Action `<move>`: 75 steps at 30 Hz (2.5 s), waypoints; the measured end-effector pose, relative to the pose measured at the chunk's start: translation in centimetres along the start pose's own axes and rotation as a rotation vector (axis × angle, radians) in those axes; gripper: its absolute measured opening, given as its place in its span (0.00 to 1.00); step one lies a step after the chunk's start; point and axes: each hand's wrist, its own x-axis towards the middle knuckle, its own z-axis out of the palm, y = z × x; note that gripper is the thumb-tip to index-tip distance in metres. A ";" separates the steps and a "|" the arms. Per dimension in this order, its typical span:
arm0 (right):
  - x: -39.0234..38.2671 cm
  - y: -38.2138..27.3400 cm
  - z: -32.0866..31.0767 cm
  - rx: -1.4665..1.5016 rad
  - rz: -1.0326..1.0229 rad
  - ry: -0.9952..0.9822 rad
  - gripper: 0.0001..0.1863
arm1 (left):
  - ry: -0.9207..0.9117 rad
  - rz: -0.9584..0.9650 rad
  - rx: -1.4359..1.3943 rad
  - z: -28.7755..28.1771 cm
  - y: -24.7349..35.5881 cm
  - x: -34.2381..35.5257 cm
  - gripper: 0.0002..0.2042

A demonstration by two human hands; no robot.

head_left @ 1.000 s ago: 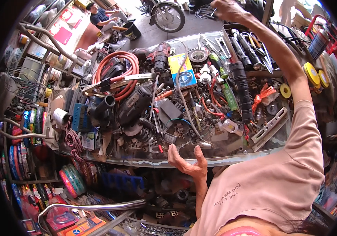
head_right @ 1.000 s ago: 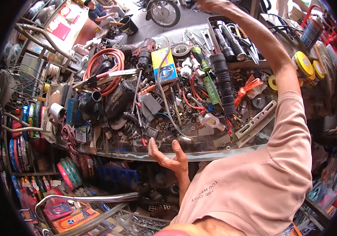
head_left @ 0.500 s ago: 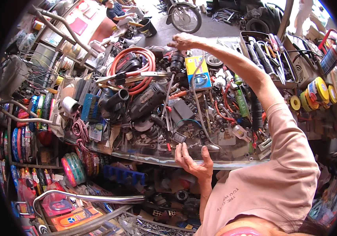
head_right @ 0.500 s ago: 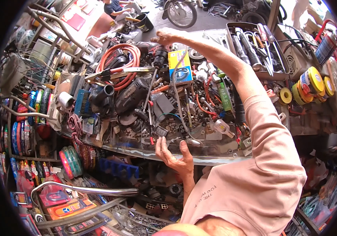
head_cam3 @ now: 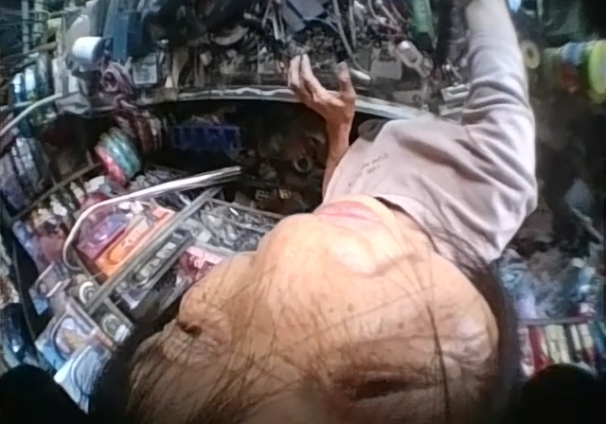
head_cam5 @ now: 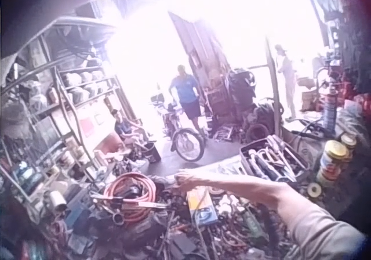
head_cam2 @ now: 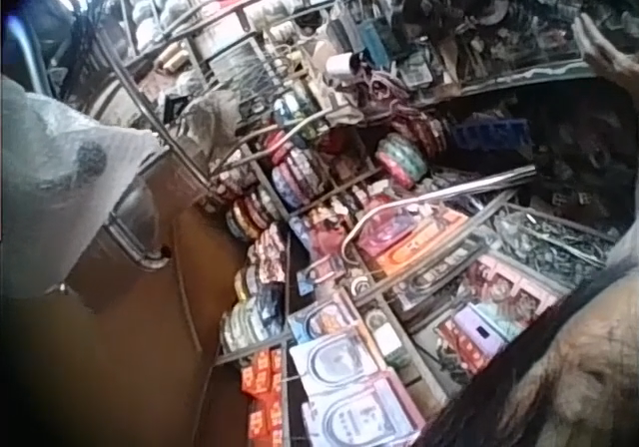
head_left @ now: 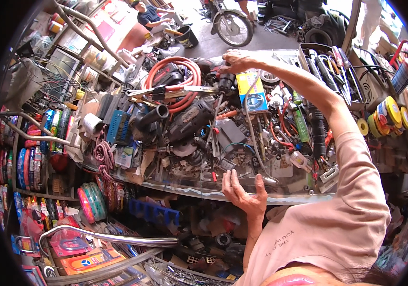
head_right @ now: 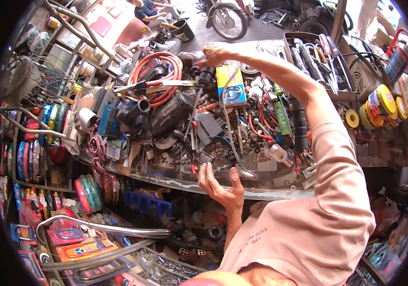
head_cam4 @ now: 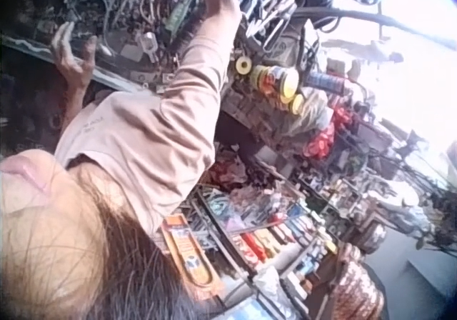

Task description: Repairing and assembling small motorcycle components on a cluttered workbench.

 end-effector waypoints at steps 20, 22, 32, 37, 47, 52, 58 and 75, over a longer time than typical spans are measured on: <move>8.7 -5.0 -7.5 -0.193 0.275 0.117 0.48 | 0.011 0.051 0.062 0.5 0.1 -0.3 0.29; 8.7 -6.5 -6.7 -0.054 0.152 0.193 0.48 | 0.039 0.051 0.092 -0.3 -0.2 -0.3 0.29; 6.7 -6.2 -6.5 0.062 0.144 0.168 0.48 | 0.014 0.039 0.070 -0.2 -0.1 -0.2 0.27; 5.0 -4.7 -5.7 0.091 0.156 0.151 0.48 | 0.002 0.075 0.091 0.5 -0.1 -0.2 0.26; 3.8 -5.7 -4.4 0.027 0.120 0.076 0.49 | 0.010 0.069 0.097 -0.1 -0.2 -0.2 0.26; 4.3 -5.2 -3.5 -0.009 0.084 0.124 0.50 | 0.002 0.057 0.062 0.1 0.2 -0.3 0.25; 3.7 -7.4 -3.5 -0.141 0.070 0.083 0.42 | 0.010 0.055 0.073 0.2 -0.1 -0.4 0.25; -2.3 -18.4 -4.3 0.133 -0.335 0.252 0.34 | 0.087 0.020 -0.060 -1.1 -1.3 -0.7 0.23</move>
